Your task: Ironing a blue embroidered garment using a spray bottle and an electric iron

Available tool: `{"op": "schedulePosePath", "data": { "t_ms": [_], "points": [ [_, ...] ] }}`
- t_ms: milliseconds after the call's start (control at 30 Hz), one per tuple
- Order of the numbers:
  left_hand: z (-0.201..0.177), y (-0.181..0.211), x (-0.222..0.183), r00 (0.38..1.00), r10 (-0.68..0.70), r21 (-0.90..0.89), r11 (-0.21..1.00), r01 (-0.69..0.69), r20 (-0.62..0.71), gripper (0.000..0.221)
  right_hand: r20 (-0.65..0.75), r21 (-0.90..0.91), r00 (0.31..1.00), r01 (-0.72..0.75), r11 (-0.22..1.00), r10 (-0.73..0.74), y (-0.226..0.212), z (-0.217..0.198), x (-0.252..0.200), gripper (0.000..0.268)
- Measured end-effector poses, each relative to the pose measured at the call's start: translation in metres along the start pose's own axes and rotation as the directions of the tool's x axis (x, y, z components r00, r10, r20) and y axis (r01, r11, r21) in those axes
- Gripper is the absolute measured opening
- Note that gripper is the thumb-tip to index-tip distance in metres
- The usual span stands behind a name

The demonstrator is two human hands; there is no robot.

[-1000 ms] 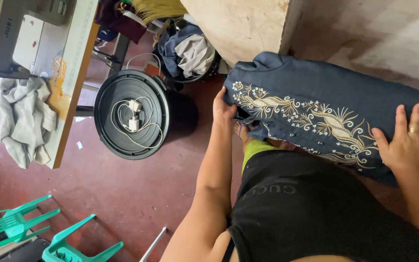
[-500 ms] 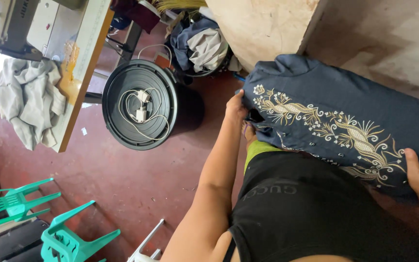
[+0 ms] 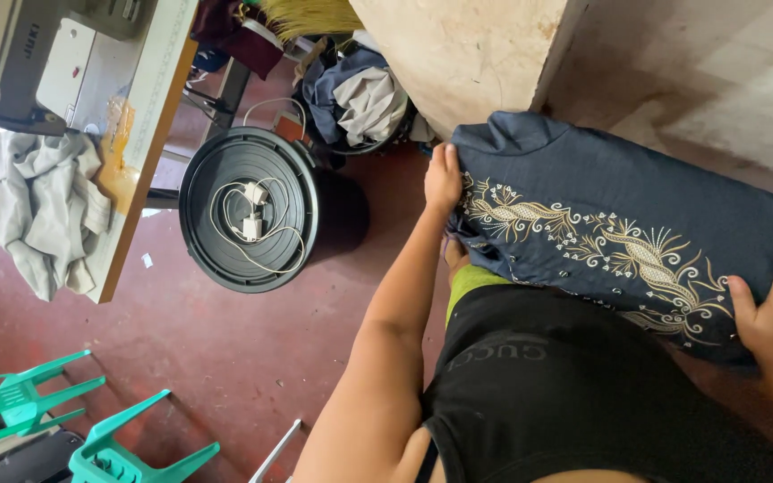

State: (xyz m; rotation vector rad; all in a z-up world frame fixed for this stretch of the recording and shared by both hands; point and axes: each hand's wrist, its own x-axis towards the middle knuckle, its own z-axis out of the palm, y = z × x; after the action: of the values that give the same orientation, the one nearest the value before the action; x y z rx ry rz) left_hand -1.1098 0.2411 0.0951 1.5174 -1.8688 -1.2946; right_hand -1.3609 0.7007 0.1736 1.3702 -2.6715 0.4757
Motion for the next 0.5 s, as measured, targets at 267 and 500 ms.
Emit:
{"op": "schedulePosePath", "data": {
  "t_ms": [267, 500],
  "points": [
    [-0.018, 0.007, -0.006, 0.863, -0.495, 0.018, 0.868, 0.496, 0.106, 0.112, -0.089, -0.159, 0.99, 0.097, 0.983, -0.113, 0.017, 0.012, -0.005, 0.078],
    [0.002, -0.012, -0.01, 0.887, -0.015, 0.078, 0.995, 0.057, -0.462, 0.052, -0.067, -0.07, 0.998, -0.018, 0.997, 0.014, 0.018, 0.019, -0.011, 0.083]
  ]
}}
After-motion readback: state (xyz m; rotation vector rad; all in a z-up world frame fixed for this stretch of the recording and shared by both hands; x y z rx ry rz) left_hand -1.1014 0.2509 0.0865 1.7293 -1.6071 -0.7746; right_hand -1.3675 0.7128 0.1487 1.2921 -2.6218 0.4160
